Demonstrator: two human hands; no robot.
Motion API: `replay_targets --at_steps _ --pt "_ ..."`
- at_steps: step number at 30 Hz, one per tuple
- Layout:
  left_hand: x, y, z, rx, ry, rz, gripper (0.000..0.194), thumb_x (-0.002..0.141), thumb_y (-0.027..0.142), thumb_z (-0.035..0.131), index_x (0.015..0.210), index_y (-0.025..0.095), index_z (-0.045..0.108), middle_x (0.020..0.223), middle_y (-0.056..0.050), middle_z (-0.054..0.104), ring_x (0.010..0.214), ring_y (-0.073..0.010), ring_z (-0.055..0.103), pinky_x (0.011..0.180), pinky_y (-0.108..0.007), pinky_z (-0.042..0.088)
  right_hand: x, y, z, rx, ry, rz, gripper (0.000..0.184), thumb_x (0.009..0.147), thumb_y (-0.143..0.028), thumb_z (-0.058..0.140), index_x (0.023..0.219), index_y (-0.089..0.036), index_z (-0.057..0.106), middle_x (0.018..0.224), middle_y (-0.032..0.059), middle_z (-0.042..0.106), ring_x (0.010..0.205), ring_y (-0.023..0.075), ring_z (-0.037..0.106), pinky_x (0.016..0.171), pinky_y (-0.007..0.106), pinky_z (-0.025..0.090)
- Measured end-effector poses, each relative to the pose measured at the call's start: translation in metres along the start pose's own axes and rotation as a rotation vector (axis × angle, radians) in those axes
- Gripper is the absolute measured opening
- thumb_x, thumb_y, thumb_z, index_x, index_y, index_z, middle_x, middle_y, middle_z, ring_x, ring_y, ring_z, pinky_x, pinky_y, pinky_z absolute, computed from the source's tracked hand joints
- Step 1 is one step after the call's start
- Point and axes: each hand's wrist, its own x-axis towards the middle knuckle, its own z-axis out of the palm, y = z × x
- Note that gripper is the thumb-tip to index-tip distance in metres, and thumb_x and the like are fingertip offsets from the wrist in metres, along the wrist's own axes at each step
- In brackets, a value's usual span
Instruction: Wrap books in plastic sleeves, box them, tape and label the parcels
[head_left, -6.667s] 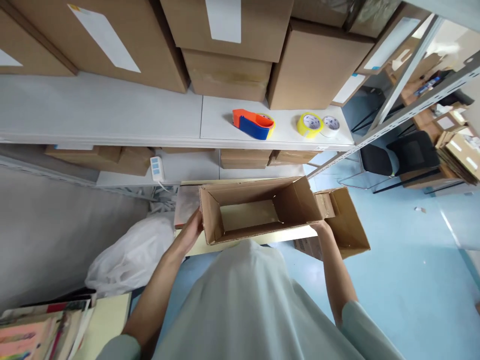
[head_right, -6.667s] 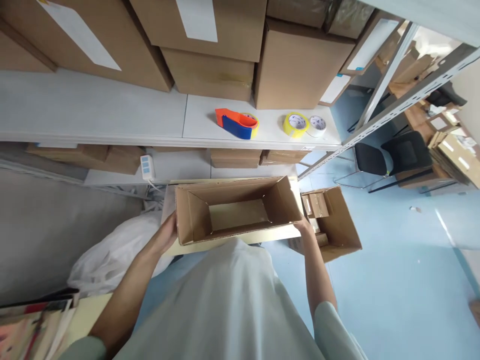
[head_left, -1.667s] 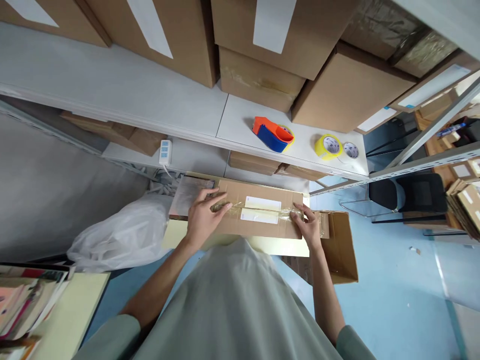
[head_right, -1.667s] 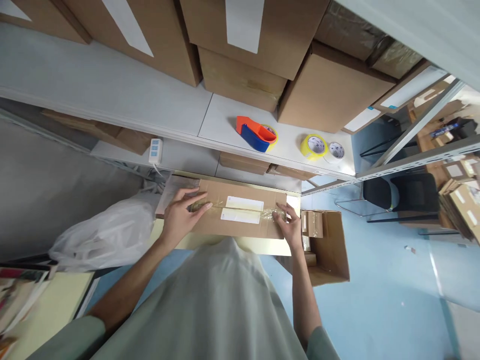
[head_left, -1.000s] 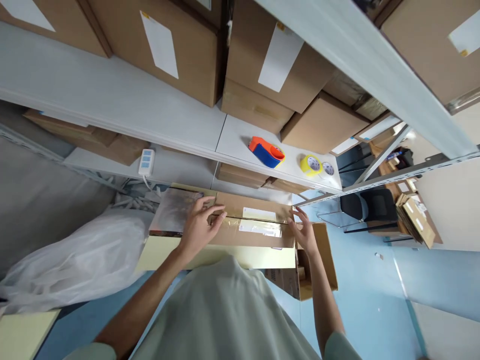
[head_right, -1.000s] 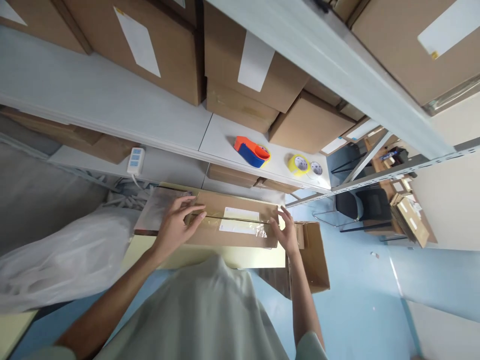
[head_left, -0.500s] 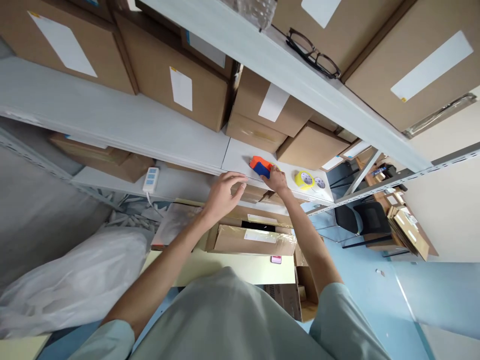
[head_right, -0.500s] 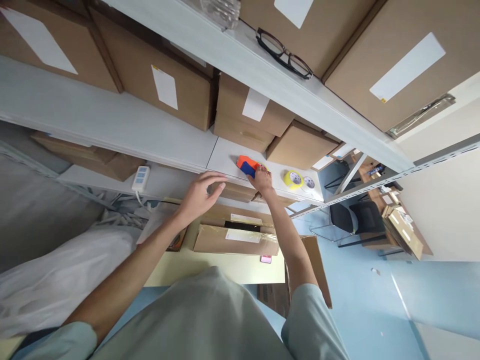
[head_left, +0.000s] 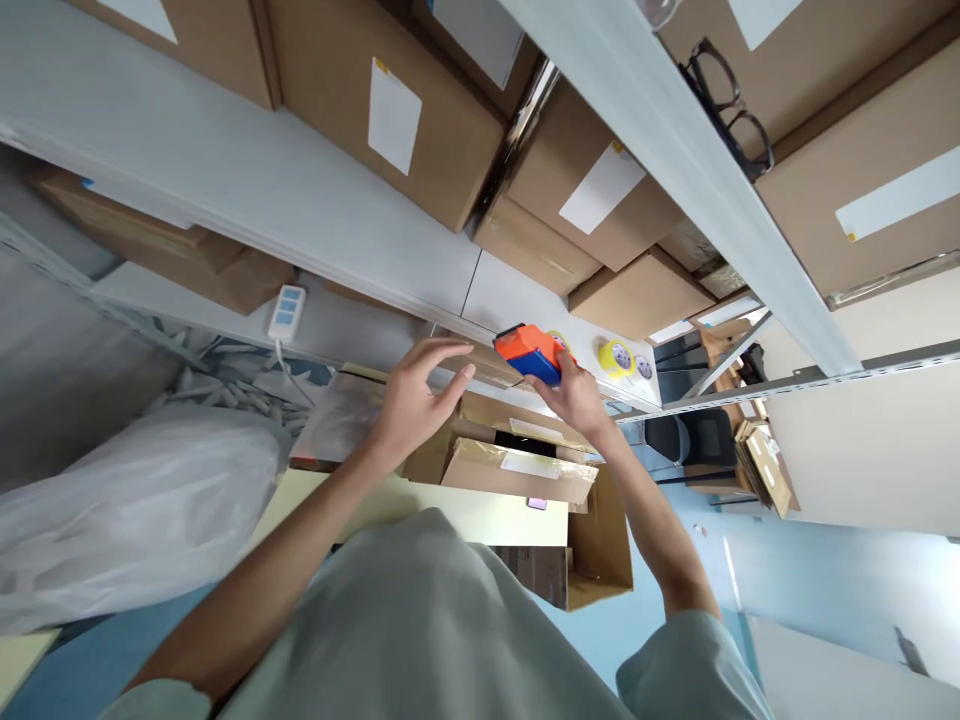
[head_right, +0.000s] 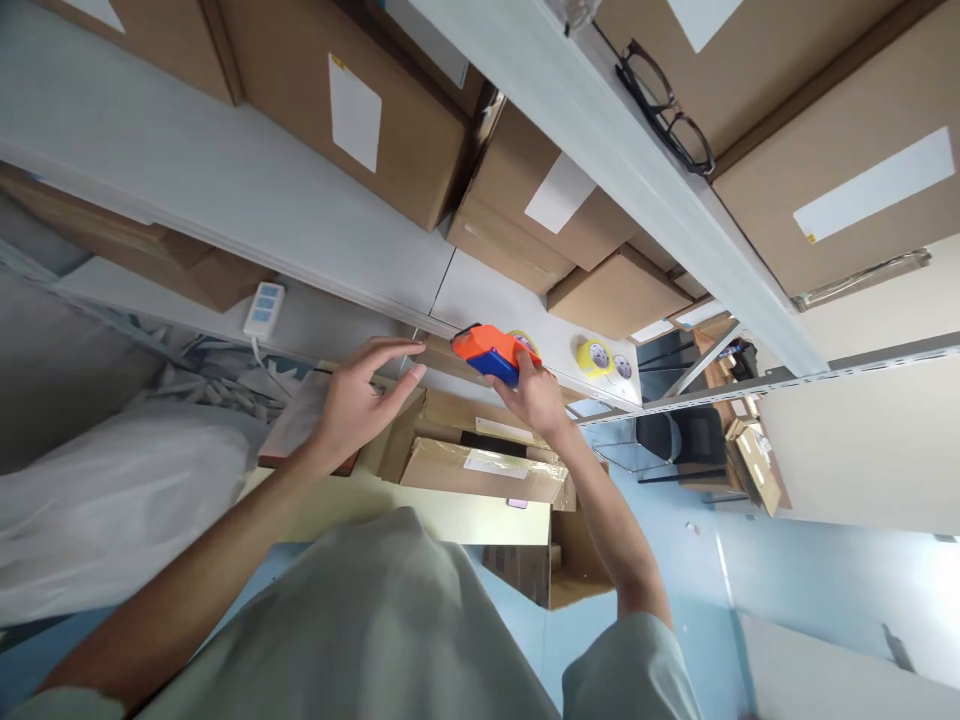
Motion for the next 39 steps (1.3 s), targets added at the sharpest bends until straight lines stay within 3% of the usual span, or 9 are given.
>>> replay_targets --at_steps 6,12,15,18,21,24,28,33,39 --pt "-0.01 0.021 -0.022 -0.167 -0.076 -0.041 0.032 0.109 0.043 0.07 0.136 0.027 0.076 0.134 -0.007 0.079 0.115 -0.0228 0.077 0.105 -0.037 0.064 -0.063 -0.024 -0.041 0.045 0.107 -0.297 0.058 0.11 -0.068 0.06 0.14 -0.019 0.059 0.112 0.0174 0.081 0.098 0.0366 0.082 0.081 0.048 0.068" --pt "-0.012 0.036 -0.036 -0.226 -0.158 0.083 0.029 0.108 0.032 0.07 0.137 0.027 0.075 0.133 -0.008 0.079 0.115 -0.0226 0.076 0.105 -0.038 0.063 -0.085 -0.043 -0.064 -0.005 0.101 -0.421 0.055 0.111 -0.055 0.065 0.152 -0.019 0.055 0.109 0.0162 0.081 0.099 0.0361 0.082 0.086 0.052 0.072" --pt "-0.011 0.036 -0.037 -0.215 -0.169 0.137 0.022 0.107 0.028 0.071 0.128 0.027 0.078 0.125 -0.007 0.081 0.116 -0.023 0.076 0.106 -0.038 0.061 -0.093 -0.05 -0.07 -0.024 0.084 -0.456 0.054 0.11 -0.049 0.068 0.153 -0.019 0.055 0.108 0.0154 0.082 0.099 0.0358 0.083 0.09 0.053 0.072" --pt "-0.011 0.033 -0.036 -0.241 -0.234 0.108 0.012 0.106 0.029 0.073 0.115 0.025 0.079 0.112 -0.004 0.081 0.105 -0.0207 0.076 0.097 -0.034 0.061 -0.099 -0.054 -0.074 -0.036 0.069 -0.47 0.053 0.107 -0.046 0.07 0.151 -0.019 0.057 0.103 0.0133 0.082 0.093 0.034 0.082 0.085 0.051 0.072" --pt "-0.013 0.029 -0.036 -0.284 -0.323 0.001 0.011 0.103 0.035 0.075 0.102 0.024 0.078 0.1 -0.002 0.08 0.092 -0.0186 0.073 0.086 -0.031 0.06 -0.102 -0.058 -0.079 -0.02 0.027 -0.44 0.052 0.104 -0.047 0.072 0.146 -0.019 0.062 0.101 0.0124 0.082 0.089 0.0318 0.08 0.08 0.047 0.071" --pt "-0.017 0.024 -0.037 -0.317 -0.392 -0.17 0.02 0.102 0.042 0.074 0.095 0.024 0.079 0.091 -0.002 0.079 0.085 -0.0185 0.071 0.079 -0.03 0.057 -0.102 -0.063 -0.084 0.001 -0.05 -0.347 0.053 0.103 -0.06 0.072 0.136 -0.018 0.068 0.099 0.012 0.082 0.082 0.0284 0.078 0.072 0.04 0.065" --pt "-0.027 0.013 -0.035 -0.388 -0.439 -0.383 0.036 0.097 0.057 0.076 0.092 0.022 0.08 0.085 -0.003 0.079 0.078 -0.0193 0.069 0.07 -0.03 0.053 -0.094 -0.077 -0.093 0.041 -0.253 -0.158 0.064 0.102 -0.079 0.067 0.126 -0.02 0.073 0.091 0.0077 0.08 0.073 0.022 0.073 0.064 0.032 0.053" --pt "-0.051 -0.006 -0.023 -0.488 -0.408 -0.556 0.05 0.087 0.071 0.082 0.088 0.021 0.081 0.084 -0.005 0.079 0.074 -0.0194 0.069 0.066 -0.03 0.052 -0.078 -0.107 -0.102 0.048 -0.472 -0.031 0.065 0.102 -0.086 0.06 0.097 -0.022 0.07 0.072 0.0017 0.067 0.064 0.0167 0.059 0.06 0.03 0.038" --pt "-0.076 -0.024 -0.023 -0.531 -0.288 -0.726 0.051 0.079 0.073 0.086 0.085 0.023 0.08 0.086 -0.006 0.08 0.075 -0.0212 0.069 0.068 -0.033 0.055 -0.061 -0.122 -0.125 -0.061 -0.69 0.066 0.065 0.099 -0.086 0.061 0.082 -0.023 0.066 0.069 0.0017 0.066 0.061 0.0165 0.057 0.06 0.031 0.035"
